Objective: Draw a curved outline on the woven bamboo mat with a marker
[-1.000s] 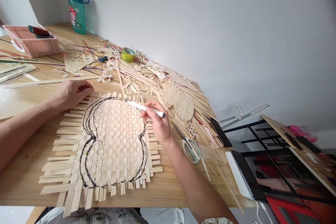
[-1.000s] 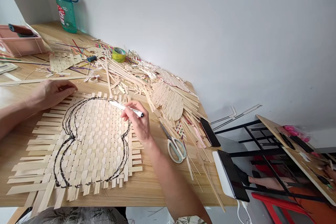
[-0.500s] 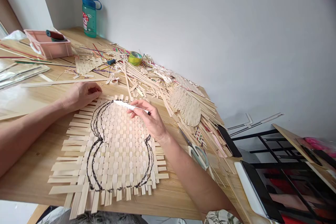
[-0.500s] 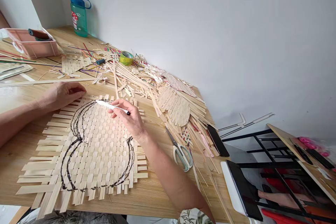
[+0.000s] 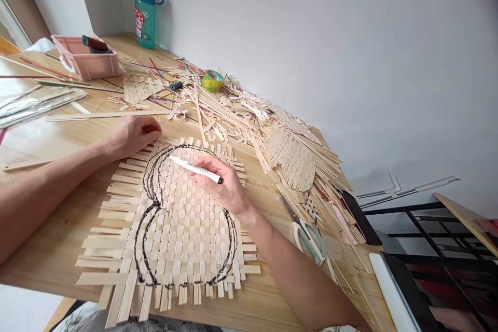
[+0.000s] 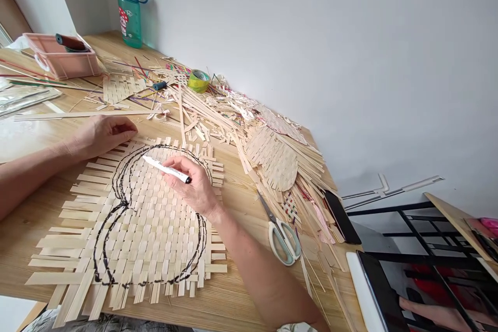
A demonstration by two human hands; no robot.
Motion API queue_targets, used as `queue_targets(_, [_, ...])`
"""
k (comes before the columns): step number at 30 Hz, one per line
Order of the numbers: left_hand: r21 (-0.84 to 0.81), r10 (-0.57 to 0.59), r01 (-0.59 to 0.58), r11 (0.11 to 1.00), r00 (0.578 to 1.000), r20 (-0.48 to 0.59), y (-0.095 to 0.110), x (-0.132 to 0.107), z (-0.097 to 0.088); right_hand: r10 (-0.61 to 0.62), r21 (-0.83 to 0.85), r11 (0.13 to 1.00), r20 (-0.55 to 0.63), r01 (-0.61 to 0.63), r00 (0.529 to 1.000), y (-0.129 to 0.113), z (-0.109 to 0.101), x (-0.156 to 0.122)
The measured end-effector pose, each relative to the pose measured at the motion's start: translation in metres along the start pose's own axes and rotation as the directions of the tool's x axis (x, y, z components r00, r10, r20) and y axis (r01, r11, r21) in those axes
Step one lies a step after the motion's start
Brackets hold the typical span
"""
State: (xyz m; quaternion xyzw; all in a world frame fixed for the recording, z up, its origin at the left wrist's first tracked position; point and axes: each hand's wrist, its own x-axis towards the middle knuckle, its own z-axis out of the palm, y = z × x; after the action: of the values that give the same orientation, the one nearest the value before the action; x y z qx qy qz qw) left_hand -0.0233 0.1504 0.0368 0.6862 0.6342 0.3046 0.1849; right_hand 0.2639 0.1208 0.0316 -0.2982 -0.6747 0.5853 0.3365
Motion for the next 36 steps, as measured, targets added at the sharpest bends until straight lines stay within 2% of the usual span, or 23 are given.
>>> queue_targets(14, [0.006, 0.040, -0.040, 0.999, 0.999, -0.022, -0.0067, -0.0001, 0.0050, -0.039, 0.022, 0.999, 0.068, 0.037, 0.997, 0.0053, 0.0061, -0.0001])
queue_targets(26, [0.039, 0.045, -0.045, 0.998, 0.999, -0.009, 0.0005, -0.0023, 0.0024, -0.014, -0.028, 0.999, 0.105, 0.017, 0.994, -0.0030, 0.0084, -0.0054])
queue_targets(36, [0.065, 0.055, -0.054, 0.996, 0.998, -0.015, -0.0007, -0.0011, 0.0027, 0.006, 0.015, 1.000, 0.148, -0.008, 0.989, -0.0020, 0.0049, -0.0071])
